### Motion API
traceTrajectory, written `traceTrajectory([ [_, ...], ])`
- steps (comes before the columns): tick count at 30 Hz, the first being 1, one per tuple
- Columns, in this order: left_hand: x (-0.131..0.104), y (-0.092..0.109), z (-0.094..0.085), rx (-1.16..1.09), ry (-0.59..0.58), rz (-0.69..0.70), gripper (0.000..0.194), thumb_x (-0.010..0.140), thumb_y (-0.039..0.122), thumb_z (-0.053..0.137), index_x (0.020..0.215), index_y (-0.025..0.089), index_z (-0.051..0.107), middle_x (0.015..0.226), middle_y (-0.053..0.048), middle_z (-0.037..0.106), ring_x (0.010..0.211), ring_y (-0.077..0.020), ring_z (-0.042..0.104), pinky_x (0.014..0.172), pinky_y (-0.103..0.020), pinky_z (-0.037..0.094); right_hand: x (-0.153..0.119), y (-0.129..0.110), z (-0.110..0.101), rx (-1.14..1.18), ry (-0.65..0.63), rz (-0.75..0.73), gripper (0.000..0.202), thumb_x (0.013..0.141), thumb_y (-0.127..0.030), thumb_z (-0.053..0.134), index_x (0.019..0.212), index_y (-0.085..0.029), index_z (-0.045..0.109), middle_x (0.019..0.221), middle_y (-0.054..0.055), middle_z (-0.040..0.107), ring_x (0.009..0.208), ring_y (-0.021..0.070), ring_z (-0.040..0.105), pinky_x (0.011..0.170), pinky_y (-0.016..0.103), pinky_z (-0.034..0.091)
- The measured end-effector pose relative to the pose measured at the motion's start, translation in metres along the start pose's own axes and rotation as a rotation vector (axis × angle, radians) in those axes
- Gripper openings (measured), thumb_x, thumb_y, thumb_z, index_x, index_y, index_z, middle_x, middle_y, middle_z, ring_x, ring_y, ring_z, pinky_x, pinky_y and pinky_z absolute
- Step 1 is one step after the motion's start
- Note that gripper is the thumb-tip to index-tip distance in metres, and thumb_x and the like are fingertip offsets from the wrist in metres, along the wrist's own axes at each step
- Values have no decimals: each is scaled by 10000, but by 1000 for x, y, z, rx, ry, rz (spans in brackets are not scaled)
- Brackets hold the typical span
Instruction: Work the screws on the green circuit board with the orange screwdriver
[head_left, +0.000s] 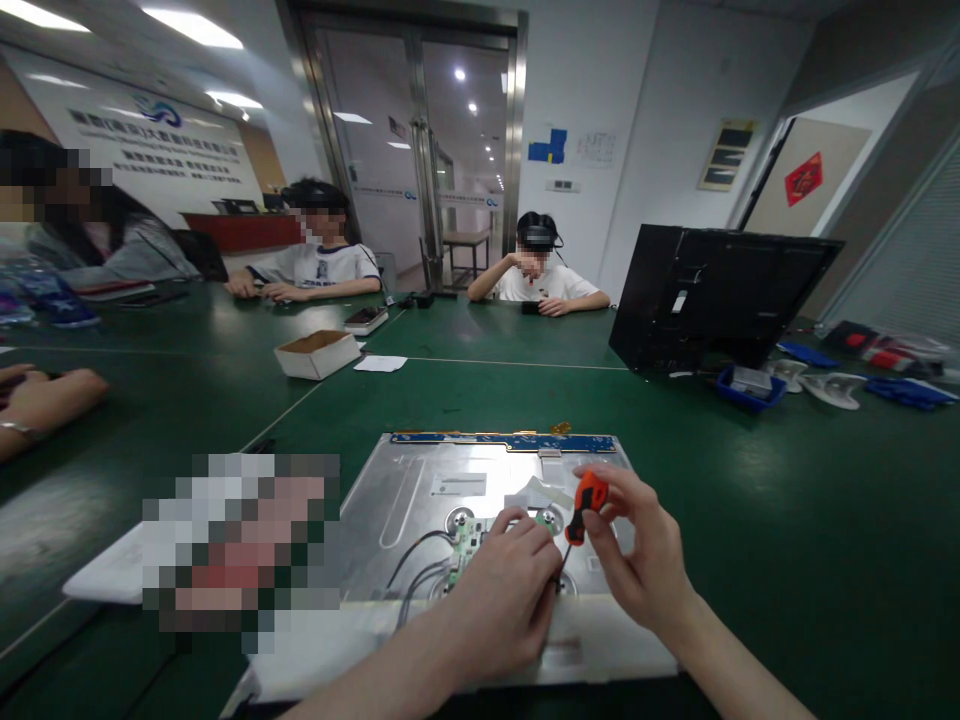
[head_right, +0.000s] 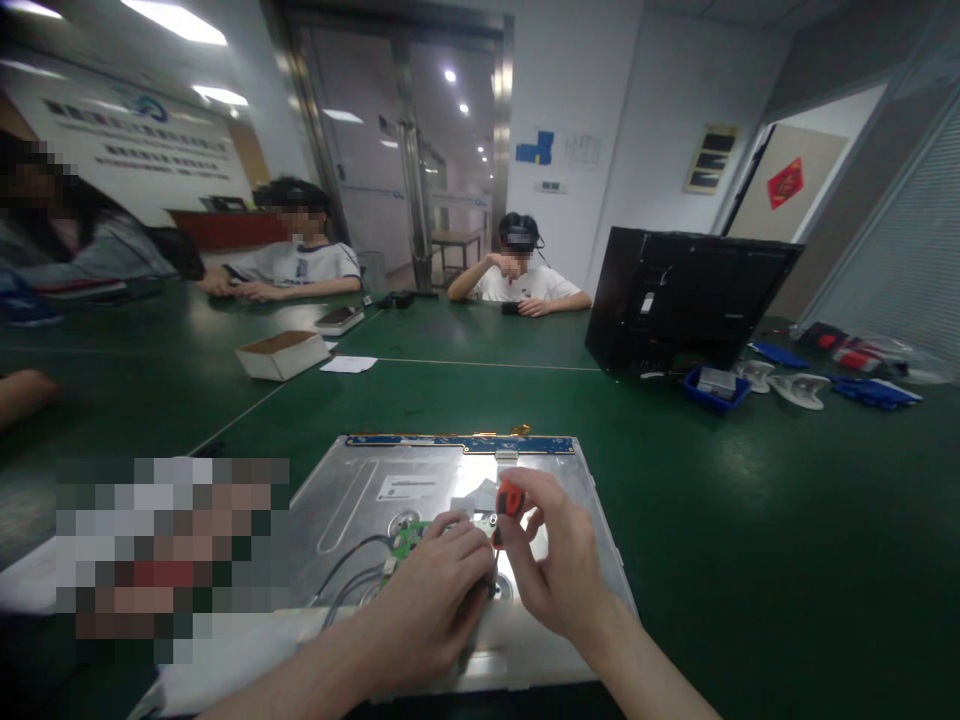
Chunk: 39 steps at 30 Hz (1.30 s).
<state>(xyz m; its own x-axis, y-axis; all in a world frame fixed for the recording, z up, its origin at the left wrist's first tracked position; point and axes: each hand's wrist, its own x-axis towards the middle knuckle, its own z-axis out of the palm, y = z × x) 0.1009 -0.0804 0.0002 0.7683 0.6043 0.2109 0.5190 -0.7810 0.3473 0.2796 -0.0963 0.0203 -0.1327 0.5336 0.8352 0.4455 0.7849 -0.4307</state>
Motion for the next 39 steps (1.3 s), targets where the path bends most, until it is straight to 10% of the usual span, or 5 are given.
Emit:
traceTrajectory([
  [26, 0, -1, 0, 3, -15, 15, 100, 831, 143, 541, 890, 193, 604, 967, -64, 666, 942, -239, 593, 1049, -461, 354, 1, 1, -3, -111, -3, -33, 431, 978, -101, 450, 1375, -260, 505, 1111, 99, 636, 883, 193, 670, 616, 284, 590],
  [39, 0, 0, -1, -30, -44, -4, 131, 823, 141, 541, 912, 195, 620, 1001, -77, 678, 970, -253, 598, 1033, -465, 356, -6, 4, 4, -31, 120, 29, 366, 906, -165, 639, 1214, -236, 454, 995, 63, 664, 608, 130, 633, 489, 242, 550],
])
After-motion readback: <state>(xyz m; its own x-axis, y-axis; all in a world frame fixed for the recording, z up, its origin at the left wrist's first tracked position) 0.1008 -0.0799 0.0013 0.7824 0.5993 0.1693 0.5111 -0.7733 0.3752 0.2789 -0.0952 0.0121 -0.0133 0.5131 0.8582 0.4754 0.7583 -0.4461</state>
